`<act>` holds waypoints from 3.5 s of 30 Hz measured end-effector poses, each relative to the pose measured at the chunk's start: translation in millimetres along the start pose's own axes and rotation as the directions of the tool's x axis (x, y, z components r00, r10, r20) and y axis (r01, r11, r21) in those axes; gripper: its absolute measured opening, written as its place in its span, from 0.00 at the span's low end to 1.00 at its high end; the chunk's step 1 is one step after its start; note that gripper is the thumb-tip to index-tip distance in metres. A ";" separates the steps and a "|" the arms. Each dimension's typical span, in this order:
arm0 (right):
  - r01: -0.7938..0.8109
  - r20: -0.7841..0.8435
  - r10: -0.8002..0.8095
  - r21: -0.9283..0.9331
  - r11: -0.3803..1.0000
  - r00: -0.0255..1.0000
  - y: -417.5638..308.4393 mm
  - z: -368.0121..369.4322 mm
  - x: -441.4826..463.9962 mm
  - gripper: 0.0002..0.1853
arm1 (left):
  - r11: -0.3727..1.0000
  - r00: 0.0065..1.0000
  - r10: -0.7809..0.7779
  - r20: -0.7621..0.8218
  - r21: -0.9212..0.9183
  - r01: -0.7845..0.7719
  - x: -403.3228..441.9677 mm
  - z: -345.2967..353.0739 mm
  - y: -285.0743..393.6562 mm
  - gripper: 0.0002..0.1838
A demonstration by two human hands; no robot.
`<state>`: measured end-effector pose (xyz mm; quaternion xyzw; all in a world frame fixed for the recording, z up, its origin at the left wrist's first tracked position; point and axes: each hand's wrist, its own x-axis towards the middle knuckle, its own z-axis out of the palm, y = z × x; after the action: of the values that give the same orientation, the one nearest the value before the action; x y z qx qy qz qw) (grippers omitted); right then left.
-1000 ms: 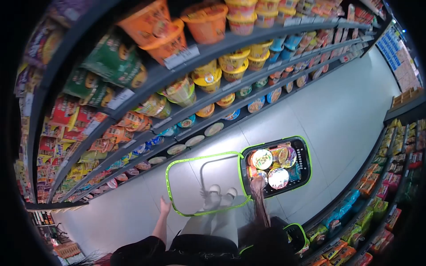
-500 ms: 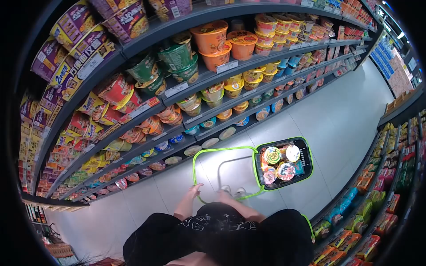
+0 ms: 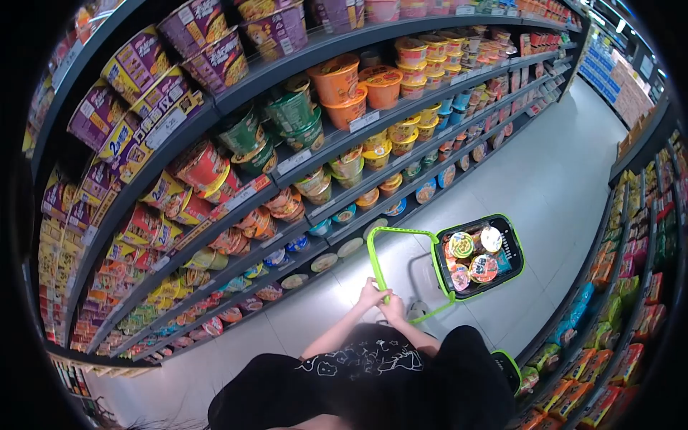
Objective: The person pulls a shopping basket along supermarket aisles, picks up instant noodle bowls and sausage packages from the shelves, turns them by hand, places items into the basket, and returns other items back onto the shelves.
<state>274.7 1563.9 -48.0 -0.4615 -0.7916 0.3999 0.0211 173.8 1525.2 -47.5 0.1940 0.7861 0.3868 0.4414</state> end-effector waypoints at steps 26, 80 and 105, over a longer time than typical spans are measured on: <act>0.020 0.010 -0.020 0.059 0.998 1.000 205.8 -234.2 1.5 0.13 | 0.028 0.337 0.454 0.825 0.365 -0.931 63.7 223.2 196.8 0.32; -0.261 -0.543 0.042 -0.333 0.906 0.839 577.3 -605.2 203.9 0.04 | 0.063 0.014 0.119 0.993 0.006 -0.998 303.9 676.4 472.5 0.20; -0.262 -0.402 0.064 -0.460 0.849 0.913 800.9 -1023.5 561.5 0.06 | 0.379 0.527 0.311 0.791 0.405 -0.832 567.7 983.3 756.7 0.16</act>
<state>936.5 2815.3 -64.0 -0.5847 -0.8067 0.0846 0.0147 672.3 2795.0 -72.3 0.7459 0.5542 0.0743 0.3618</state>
